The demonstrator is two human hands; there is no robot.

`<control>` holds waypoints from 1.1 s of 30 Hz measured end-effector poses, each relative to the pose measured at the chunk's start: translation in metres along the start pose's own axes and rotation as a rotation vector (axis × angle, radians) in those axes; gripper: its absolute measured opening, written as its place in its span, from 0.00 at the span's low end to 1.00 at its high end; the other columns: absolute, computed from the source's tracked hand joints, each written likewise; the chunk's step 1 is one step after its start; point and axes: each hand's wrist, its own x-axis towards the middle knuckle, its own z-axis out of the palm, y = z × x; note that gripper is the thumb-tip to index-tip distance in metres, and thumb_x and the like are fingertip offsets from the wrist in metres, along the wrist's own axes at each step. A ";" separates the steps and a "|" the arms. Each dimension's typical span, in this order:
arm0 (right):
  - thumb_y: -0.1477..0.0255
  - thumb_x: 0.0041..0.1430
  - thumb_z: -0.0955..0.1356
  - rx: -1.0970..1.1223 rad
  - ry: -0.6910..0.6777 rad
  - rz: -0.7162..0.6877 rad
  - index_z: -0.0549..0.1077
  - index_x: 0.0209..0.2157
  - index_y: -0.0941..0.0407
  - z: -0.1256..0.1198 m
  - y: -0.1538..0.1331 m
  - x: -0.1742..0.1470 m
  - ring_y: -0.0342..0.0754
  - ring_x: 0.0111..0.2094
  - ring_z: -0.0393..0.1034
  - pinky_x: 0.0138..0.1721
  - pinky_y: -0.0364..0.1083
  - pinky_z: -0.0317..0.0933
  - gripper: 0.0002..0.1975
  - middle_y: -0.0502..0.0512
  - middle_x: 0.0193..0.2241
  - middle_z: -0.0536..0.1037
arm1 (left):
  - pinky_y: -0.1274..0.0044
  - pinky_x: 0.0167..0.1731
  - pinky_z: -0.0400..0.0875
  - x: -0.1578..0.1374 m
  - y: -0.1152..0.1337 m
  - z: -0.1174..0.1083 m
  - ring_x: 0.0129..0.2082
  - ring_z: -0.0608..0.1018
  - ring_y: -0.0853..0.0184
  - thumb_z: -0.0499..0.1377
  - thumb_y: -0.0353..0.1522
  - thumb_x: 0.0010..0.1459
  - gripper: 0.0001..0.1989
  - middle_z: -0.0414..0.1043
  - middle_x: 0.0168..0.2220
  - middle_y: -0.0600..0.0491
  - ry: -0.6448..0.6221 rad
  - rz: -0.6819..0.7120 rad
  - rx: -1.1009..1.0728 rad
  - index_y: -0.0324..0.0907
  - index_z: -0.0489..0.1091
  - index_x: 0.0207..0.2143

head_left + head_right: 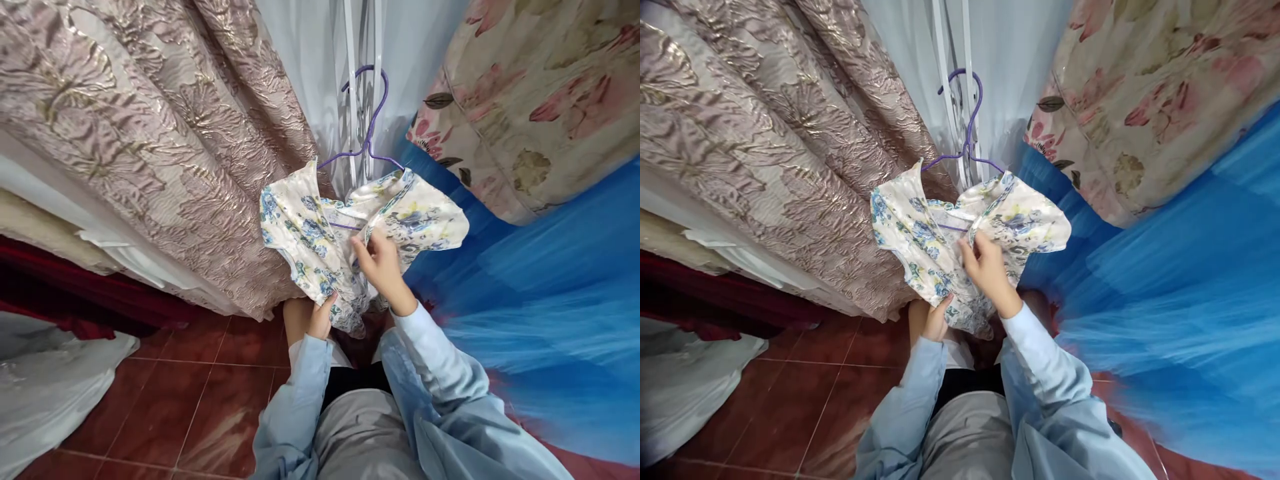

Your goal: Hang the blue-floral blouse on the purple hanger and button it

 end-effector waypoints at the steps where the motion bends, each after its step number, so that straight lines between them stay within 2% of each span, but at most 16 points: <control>1: 0.64 0.66 0.66 0.050 -0.061 0.007 0.71 0.33 0.54 0.003 0.003 -0.006 0.46 0.26 0.66 0.30 0.45 0.59 0.10 0.49 0.24 0.70 | 0.68 0.70 0.56 0.000 -0.006 0.004 0.68 0.64 0.58 0.74 0.35 0.45 0.29 0.76 0.55 0.53 0.007 0.006 -0.016 0.51 0.74 0.51; 3: 0.64 0.66 0.66 0.149 -0.092 0.033 0.74 0.42 0.54 0.003 0.016 -0.025 0.49 0.35 0.74 0.38 0.47 0.65 0.10 0.54 0.34 0.78 | 0.67 0.69 0.59 -0.001 -0.017 0.011 0.67 0.66 0.58 0.75 0.36 0.43 0.29 0.77 0.55 0.53 0.001 -0.005 -0.032 0.51 0.75 0.50; 4: 0.64 0.66 0.67 0.169 -0.039 0.059 0.74 0.45 0.54 0.001 0.025 -0.038 0.51 0.39 0.74 0.42 0.49 0.66 0.11 0.56 0.39 0.79 | 0.66 0.68 0.60 -0.002 -0.022 0.014 0.66 0.68 0.58 0.75 0.36 0.43 0.29 0.77 0.54 0.52 -0.013 -0.027 -0.030 0.51 0.75 0.49; 5: 0.63 0.65 0.68 0.170 0.046 0.100 0.74 0.46 0.53 -0.001 0.037 -0.054 0.51 0.41 0.74 0.45 0.50 0.66 0.12 0.57 0.41 0.79 | 0.66 0.68 0.61 -0.004 -0.026 0.016 0.65 0.69 0.57 0.75 0.36 0.42 0.28 0.77 0.54 0.52 -0.029 -0.050 -0.026 0.51 0.75 0.49; 7: 0.62 0.62 0.70 0.114 0.318 0.219 0.74 0.40 0.54 -0.004 0.061 -0.091 0.51 0.38 0.73 0.43 0.51 0.66 0.11 0.56 0.37 0.78 | 0.65 0.67 0.61 -0.008 -0.035 0.020 0.65 0.70 0.56 0.75 0.37 0.43 0.27 0.77 0.54 0.51 -0.054 -0.079 -0.015 0.50 0.76 0.48; 8: 0.61 0.61 0.70 0.106 0.391 0.282 0.73 0.37 0.55 -0.004 0.073 -0.111 0.50 0.35 0.71 0.41 0.50 0.66 0.11 0.55 0.34 0.76 | 0.65 0.67 0.61 -0.009 -0.039 0.022 0.65 0.69 0.56 0.75 0.38 0.44 0.27 0.76 0.55 0.51 -0.064 -0.077 -0.012 0.49 0.76 0.48; 11: 0.60 0.62 0.69 0.147 0.228 0.421 0.73 0.38 0.56 -0.001 0.099 -0.158 0.50 0.35 0.71 0.39 0.48 0.65 0.13 0.54 0.34 0.76 | 0.67 0.68 0.59 -0.008 -0.047 0.025 0.67 0.67 0.57 0.74 0.39 0.45 0.26 0.74 0.58 0.51 -0.072 -0.032 -0.010 0.49 0.76 0.49; 14: 0.60 0.62 0.68 0.159 0.034 0.477 0.73 0.44 0.56 0.006 0.109 -0.179 0.49 0.36 0.71 0.40 0.48 0.65 0.15 0.55 0.37 0.76 | 0.68 0.69 0.58 -0.003 -0.046 0.023 0.67 0.66 0.57 0.74 0.38 0.46 0.26 0.74 0.59 0.52 -0.054 0.009 -0.013 0.48 0.76 0.49; 18: 0.62 0.63 0.66 0.115 -0.104 0.486 0.70 0.40 0.56 0.013 0.108 -0.173 0.47 0.31 0.67 0.36 0.46 0.62 0.12 0.51 0.31 0.72 | 0.67 0.69 0.57 -0.002 -0.034 0.017 0.67 0.67 0.56 0.74 0.35 0.46 0.27 0.74 0.58 0.50 -0.030 0.004 -0.008 0.47 0.76 0.50; 22: 0.65 0.61 0.65 0.108 -0.157 0.466 0.66 0.33 0.55 0.016 0.106 -0.160 0.45 0.27 0.62 0.32 0.44 0.57 0.08 0.47 0.26 0.68 | 0.64 0.68 0.58 -0.006 -0.020 0.015 0.65 0.70 0.53 0.74 0.35 0.45 0.30 0.76 0.56 0.47 -0.080 -0.071 0.010 0.44 0.75 0.52; 24: 0.64 0.59 0.66 0.133 -0.197 0.497 0.65 0.30 0.55 0.016 0.107 -0.156 0.45 0.26 0.61 0.31 0.44 0.55 0.09 0.47 0.24 0.67 | 0.65 0.67 0.60 -0.005 -0.017 0.012 0.65 0.70 0.53 0.74 0.37 0.46 0.31 0.76 0.55 0.46 -0.080 -0.045 0.045 0.45 0.74 0.53; 26: 0.62 0.58 0.67 0.172 -0.239 0.548 0.65 0.27 0.54 0.014 0.108 -0.155 0.44 0.25 0.60 0.29 0.44 0.54 0.13 0.46 0.21 0.66 | 0.67 0.66 0.62 -0.003 -0.019 0.005 0.66 0.68 0.54 0.73 0.38 0.47 0.35 0.73 0.58 0.47 0.001 0.128 0.130 0.48 0.69 0.57; 29: 0.57 0.60 0.65 0.226 -0.272 0.617 0.63 0.23 0.54 0.010 0.107 -0.161 0.41 0.20 0.57 0.24 0.42 0.52 0.18 0.46 0.17 0.65 | 0.65 0.65 0.62 -0.003 -0.036 -0.010 0.66 0.66 0.54 0.72 0.39 0.48 0.40 0.65 0.63 0.43 0.316 0.584 0.441 0.46 0.61 0.62; 30: 0.56 0.60 0.65 0.241 -0.281 0.637 0.63 0.22 0.54 0.009 0.106 -0.163 0.41 0.18 0.56 0.22 0.42 0.50 0.19 0.45 0.16 0.65 | 0.63 0.64 0.62 -0.005 -0.044 -0.015 0.64 0.68 0.54 0.72 0.38 0.49 0.39 0.65 0.62 0.42 0.368 0.720 0.580 0.44 0.61 0.61; 31: 0.55 0.60 0.65 0.253 -0.290 0.653 0.64 0.22 0.54 0.009 0.104 -0.166 0.40 0.16 0.55 0.21 0.42 0.49 0.20 0.46 0.15 0.65 | 0.63 0.62 0.64 -0.006 -0.054 -0.019 0.60 0.70 0.54 0.71 0.37 0.50 0.35 0.68 0.58 0.41 0.342 0.821 0.718 0.43 0.64 0.58; 33: 0.55 0.59 0.67 0.284 -0.323 0.674 0.67 0.22 0.55 0.008 0.100 -0.170 0.39 0.15 0.54 0.19 0.41 0.47 0.20 0.46 0.13 0.66 | 0.66 0.54 0.69 -0.010 -0.071 -0.022 0.51 0.75 0.57 0.67 0.34 0.54 0.20 0.74 0.48 0.44 0.099 0.909 0.929 0.42 0.69 0.50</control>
